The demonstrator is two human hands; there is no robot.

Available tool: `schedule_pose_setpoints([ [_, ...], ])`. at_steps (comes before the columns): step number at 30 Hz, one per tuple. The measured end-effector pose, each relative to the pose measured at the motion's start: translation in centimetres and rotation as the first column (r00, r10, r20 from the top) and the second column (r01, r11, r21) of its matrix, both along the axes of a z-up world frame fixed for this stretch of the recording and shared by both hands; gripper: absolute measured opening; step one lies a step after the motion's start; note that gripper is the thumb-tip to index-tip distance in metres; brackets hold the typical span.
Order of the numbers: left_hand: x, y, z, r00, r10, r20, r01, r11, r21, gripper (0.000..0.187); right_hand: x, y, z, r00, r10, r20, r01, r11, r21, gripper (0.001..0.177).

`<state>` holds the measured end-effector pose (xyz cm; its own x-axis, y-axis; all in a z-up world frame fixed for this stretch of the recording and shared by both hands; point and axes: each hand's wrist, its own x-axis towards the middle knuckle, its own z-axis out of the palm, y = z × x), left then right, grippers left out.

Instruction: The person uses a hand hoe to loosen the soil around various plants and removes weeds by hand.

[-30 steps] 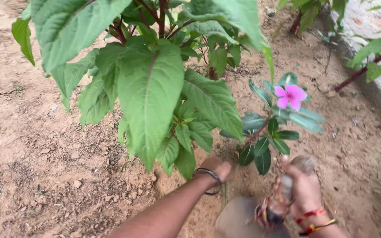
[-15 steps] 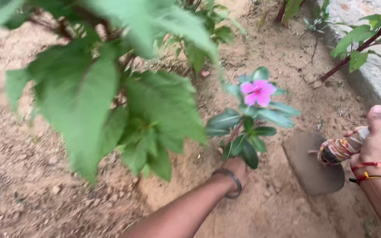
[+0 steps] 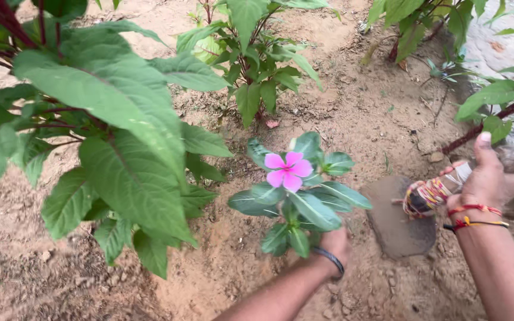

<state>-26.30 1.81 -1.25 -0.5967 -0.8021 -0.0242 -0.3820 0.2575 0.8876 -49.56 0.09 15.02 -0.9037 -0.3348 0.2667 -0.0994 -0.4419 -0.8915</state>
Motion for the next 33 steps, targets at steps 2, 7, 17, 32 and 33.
schedule_pose_setpoints([
  [2, -1.0, -1.9, 1.0, 0.997, 0.082, 0.012, -0.081, 0.997, -0.014, 0.022, -0.6, -1.3, 0.3, 0.998, 0.052, -0.02, -0.052, 0.999, 0.008, 0.054],
  [7, -2.2, -6.6, 2.2, 0.967, 0.242, 0.082, -0.239, 0.97, -0.038, 0.022, -2.8, -6.7, 0.8, 0.947, 0.109, -0.302, -0.113, 0.994, 0.006, 0.031],
  [17, -2.7, -11.8, 0.3, 0.924, 0.304, 0.231, -0.306, 0.952, -0.026, 0.023, -0.3, -13.0, 1.7, 0.985, 0.149, 0.092, -0.166, 0.959, 0.229, 0.058],
  [32, -8.5, -16.4, -3.6, 0.919, 0.314, 0.24, -0.31, 0.949, -0.052, 0.025, -0.8, -14.2, 2.1, 0.962, 0.268, 0.06, -0.274, 0.921, 0.278, 0.051],
  [33, -8.5, -16.5, -3.7, 0.916, 0.316, 0.246, -0.312, 0.948, -0.056, 0.025, -0.6, -14.3, 2.3, 0.961, 0.272, 0.055, -0.277, 0.923, 0.267, 0.05],
])
